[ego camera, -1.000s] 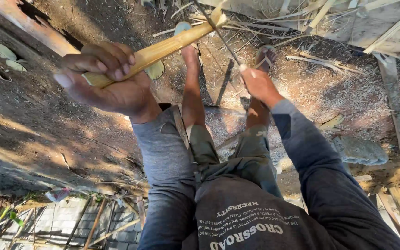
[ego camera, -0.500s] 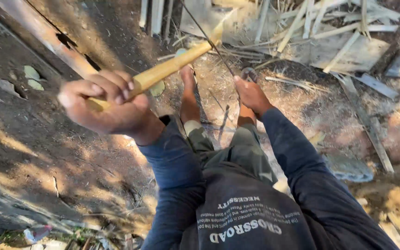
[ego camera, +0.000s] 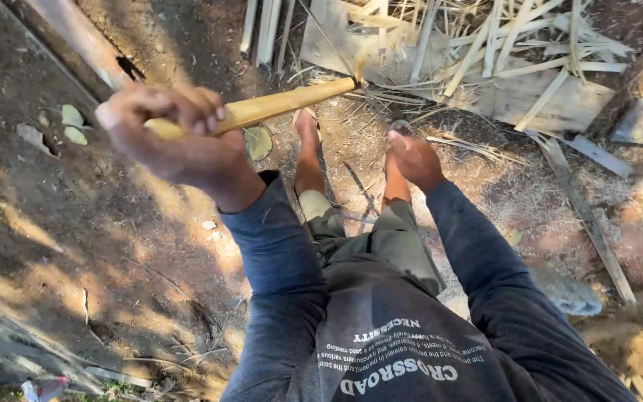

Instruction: Using a machete and a knife to shave and shape wooden strips in an outdoor workspace.

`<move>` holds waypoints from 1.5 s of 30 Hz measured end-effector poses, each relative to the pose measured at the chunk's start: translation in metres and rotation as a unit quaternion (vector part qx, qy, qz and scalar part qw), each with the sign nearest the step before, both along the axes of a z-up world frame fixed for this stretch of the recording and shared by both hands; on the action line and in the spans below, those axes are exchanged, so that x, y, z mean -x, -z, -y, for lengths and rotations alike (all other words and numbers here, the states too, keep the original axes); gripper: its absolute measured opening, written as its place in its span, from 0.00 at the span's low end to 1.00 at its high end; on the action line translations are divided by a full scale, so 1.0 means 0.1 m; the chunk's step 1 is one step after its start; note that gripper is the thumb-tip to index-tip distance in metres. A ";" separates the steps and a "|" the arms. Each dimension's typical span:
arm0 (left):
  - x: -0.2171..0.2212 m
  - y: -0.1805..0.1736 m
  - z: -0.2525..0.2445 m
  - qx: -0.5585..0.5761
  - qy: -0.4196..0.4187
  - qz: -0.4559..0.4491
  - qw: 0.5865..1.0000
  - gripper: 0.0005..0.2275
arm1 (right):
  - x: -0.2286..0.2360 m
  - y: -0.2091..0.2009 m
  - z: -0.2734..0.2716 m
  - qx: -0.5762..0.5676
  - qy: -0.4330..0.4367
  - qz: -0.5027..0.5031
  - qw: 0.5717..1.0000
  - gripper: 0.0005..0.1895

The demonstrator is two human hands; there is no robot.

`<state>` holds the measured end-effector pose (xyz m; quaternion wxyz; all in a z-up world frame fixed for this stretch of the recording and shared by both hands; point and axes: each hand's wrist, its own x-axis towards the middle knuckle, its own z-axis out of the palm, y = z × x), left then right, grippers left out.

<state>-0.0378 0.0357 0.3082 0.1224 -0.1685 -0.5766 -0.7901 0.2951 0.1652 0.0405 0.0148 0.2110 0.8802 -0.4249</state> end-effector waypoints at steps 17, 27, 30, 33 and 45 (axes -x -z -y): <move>-0.25 -1.13 0.45 0.002 -0.015 -0.090 0.996 0.16 | -0.95 0.00 -0.23 -0.054 -0.044 0.162 0.984 0.19; 0.24 -0.66 1.63 -0.265 0.157 0.015 0.951 0.21 | -1.67 -0.98 -0.14 0.481 0.427 0.256 0.721 0.25; 0.10 -0.36 1.63 -0.355 0.197 0.079 0.911 0.20 | -0.98 -1.42 -0.23 0.558 0.413 0.160 0.702 0.26; 0.08 -0.14 1.57 -0.422 0.205 0.120 0.875 0.21 | -0.49 -1.83 -0.43 0.655 0.304 -0.026 0.691 0.31; -0.82 0.07 1.07 -0.358 0.247 0.277 0.856 0.16 | 0.26 -3.24 -0.84 0.601 0.190 -0.338 0.699 0.16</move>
